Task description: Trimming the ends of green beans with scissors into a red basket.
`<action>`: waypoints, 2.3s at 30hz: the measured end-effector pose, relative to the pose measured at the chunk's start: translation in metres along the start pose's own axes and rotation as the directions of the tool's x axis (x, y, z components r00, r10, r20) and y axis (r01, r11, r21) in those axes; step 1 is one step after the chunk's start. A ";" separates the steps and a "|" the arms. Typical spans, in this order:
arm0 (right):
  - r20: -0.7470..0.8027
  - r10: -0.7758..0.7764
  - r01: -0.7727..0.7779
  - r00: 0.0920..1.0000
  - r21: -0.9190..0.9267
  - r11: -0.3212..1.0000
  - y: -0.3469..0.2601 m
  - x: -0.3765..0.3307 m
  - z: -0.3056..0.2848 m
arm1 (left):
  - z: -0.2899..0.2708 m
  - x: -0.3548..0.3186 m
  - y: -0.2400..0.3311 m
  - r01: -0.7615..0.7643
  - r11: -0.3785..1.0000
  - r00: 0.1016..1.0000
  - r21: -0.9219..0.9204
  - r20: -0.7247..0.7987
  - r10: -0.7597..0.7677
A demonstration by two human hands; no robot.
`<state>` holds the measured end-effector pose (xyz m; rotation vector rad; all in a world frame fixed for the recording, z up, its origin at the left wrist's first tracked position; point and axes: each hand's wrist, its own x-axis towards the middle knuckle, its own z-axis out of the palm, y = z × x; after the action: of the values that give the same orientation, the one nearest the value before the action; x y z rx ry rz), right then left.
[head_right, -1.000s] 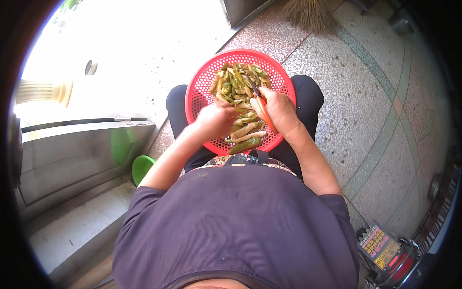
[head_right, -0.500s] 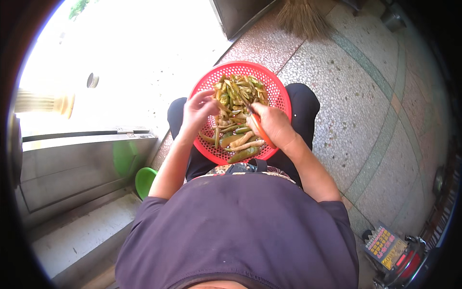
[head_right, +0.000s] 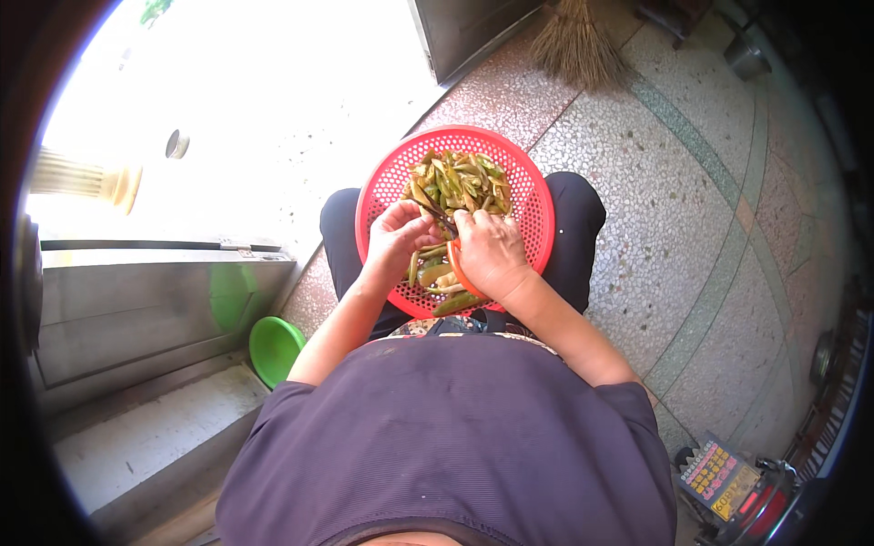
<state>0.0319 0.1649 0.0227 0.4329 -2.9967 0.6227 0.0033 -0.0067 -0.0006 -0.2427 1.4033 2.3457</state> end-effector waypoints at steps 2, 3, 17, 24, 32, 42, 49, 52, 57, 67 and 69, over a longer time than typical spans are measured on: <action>-0.041 -0.017 0.013 0.999 -0.087 0.996 -0.003 0.000 0.004 | -0.002 0.001 -0.003 -0.096 0.980 0.995 0.177 0.007 0.096; -0.081 -0.036 0.022 0.996 -0.172 0.985 -0.003 0.000 0.006 | -0.002 0.001 -0.004 -0.096 0.980 0.995 0.176 0.007 0.096; 0.219 0.112 -0.136 0.969 0.100 0.986 0.003 0.002 0.011 | 0.000 0.006 -0.001 0.090 0.958 0.996 0.274 -0.026 -0.086; 0.012 0.008 -0.007 1.000 -0.089 0.996 0.009 -0.004 0.012 | -0.016 0.016 0.007 0.137 0.986 0.991 0.098 -0.002 -0.137; 0.001 -0.012 0.012 1.000 -0.169 0.986 0.005 -0.003 0.014 | -0.013 0.013 0.005 0.121 0.990 0.992 0.067 0.012 -0.122; 0.075 0.030 -0.025 0.997 -0.064 0.998 0.002 -0.006 0.018 | -0.006 0.014 0.001 0.009 0.897 1.000 0.441 0.009 -0.014; 0.091 0.066 -0.065 0.994 -0.016 0.998 0.004 -0.002 0.022 | -0.007 0.018 -0.012 0.044 0.976 0.999 0.215 -0.009 -0.043; 0.074 0.108 -0.112 0.991 0.053 0.992 0.011 0.000 0.021 | -0.010 0.018 -0.005 0.075 0.963 0.997 0.258 -0.022 -0.072; 0.104 0.204 -0.214 0.973 0.104 0.971 0.019 0.006 0.012 | -0.019 0.019 0.011 0.113 0.906 0.994 0.409 -0.038 -0.107; 0.190 0.026 -0.018 0.981 -0.043 0.999 0.001 0.006 0.003 | -0.007 0.017 0.019 0.034 0.811 0.994 0.584 -0.108 0.036; 0.124 0.039 -0.036 0.991 -0.024 0.999 -0.001 0.007 0.005 | -0.003 0.016 0.016 0.003 0.790 0.995 0.613 -0.082 0.060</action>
<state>0.0256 0.1604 0.0196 0.4307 -3.1338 0.5863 -0.0182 -0.0122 0.0053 -0.1451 2.1384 1.7778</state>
